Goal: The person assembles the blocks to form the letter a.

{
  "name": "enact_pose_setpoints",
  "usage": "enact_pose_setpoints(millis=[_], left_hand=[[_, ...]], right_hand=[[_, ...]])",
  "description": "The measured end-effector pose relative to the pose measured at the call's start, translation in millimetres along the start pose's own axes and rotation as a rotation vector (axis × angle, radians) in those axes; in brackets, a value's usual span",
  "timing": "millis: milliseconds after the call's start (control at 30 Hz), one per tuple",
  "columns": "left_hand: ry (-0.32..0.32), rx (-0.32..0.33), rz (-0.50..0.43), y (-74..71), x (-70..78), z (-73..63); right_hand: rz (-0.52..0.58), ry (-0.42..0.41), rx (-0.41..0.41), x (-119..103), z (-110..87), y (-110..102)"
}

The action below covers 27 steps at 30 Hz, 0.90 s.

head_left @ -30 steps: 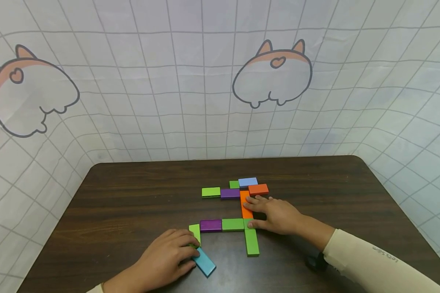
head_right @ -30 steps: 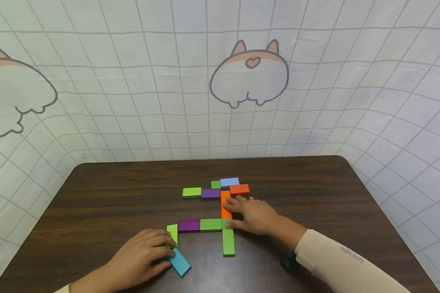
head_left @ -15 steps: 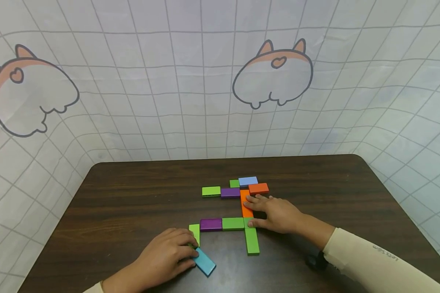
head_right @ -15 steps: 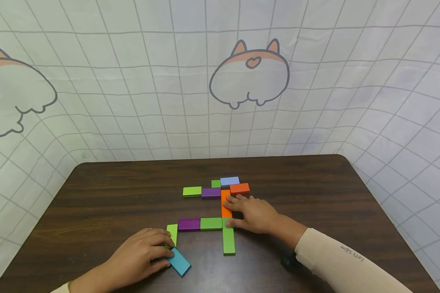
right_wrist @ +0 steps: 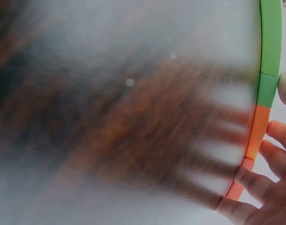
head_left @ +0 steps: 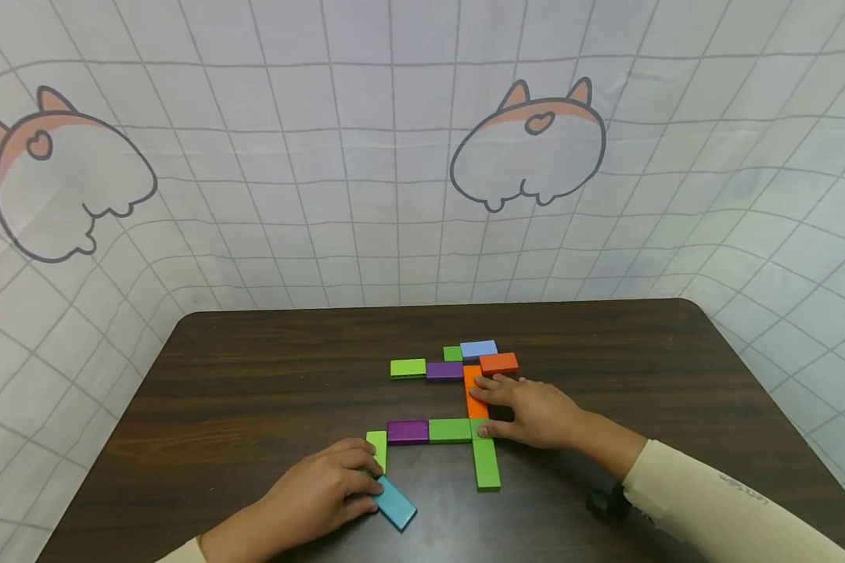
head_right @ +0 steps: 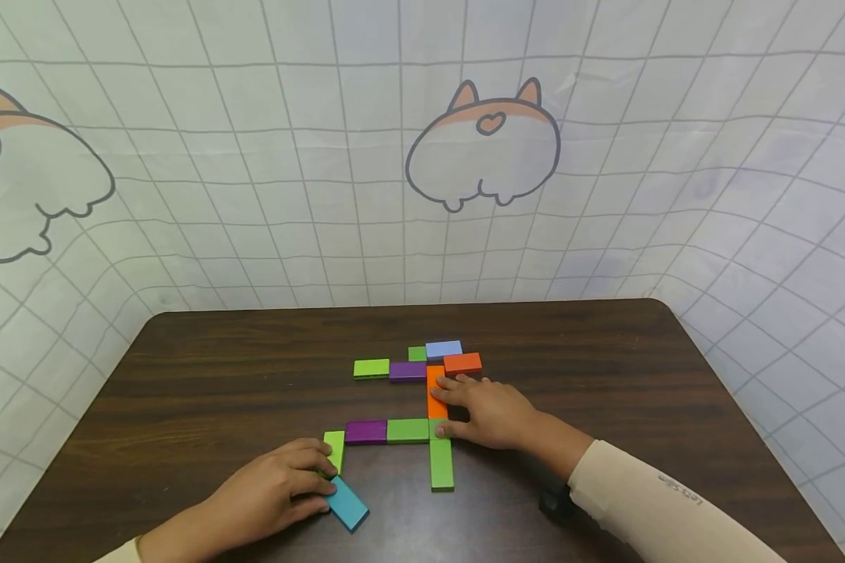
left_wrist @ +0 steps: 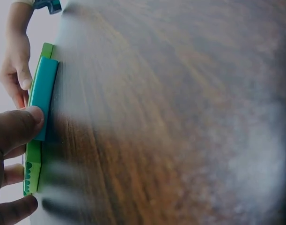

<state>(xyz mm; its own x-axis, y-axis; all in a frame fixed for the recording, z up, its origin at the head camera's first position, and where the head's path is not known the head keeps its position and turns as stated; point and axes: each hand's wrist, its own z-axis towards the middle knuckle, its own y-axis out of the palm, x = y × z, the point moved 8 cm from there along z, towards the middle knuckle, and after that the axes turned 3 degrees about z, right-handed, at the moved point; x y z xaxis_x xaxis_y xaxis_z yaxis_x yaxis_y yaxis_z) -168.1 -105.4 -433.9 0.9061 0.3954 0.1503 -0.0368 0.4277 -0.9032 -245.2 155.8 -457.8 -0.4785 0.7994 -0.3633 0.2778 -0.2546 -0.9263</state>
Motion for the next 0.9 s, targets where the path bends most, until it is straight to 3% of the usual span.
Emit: enact_pose_setpoints(millis=[333, 467, 633, 767, 900], left_hand=[[-0.018, -0.046, -0.016, 3.3, -2.7, 1.4], [-0.027, -0.059, -0.016, 3.6, -2.4, 2.4], [-0.033, -0.069, -0.024, 3.7, -2.7, 2.8], [-0.026, -0.063, -0.037, 4.2, -2.5, 2.3], [-0.021, -0.051, -0.049, 4.4, -1.7, 1.4]], right_hand=[[0.057, 0.047, 0.034, 4.1, 0.1, -8.0], [0.086, 0.074, 0.157, 10.5, -2.5, -21.8], [0.023, 0.124, 0.31, 27.2, -3.2, -44.6], [-0.035, 0.142, 0.311, 42.8, 0.8, -51.8], [-0.048, 0.153, 0.262, 54.2, 5.0, -49.5]])
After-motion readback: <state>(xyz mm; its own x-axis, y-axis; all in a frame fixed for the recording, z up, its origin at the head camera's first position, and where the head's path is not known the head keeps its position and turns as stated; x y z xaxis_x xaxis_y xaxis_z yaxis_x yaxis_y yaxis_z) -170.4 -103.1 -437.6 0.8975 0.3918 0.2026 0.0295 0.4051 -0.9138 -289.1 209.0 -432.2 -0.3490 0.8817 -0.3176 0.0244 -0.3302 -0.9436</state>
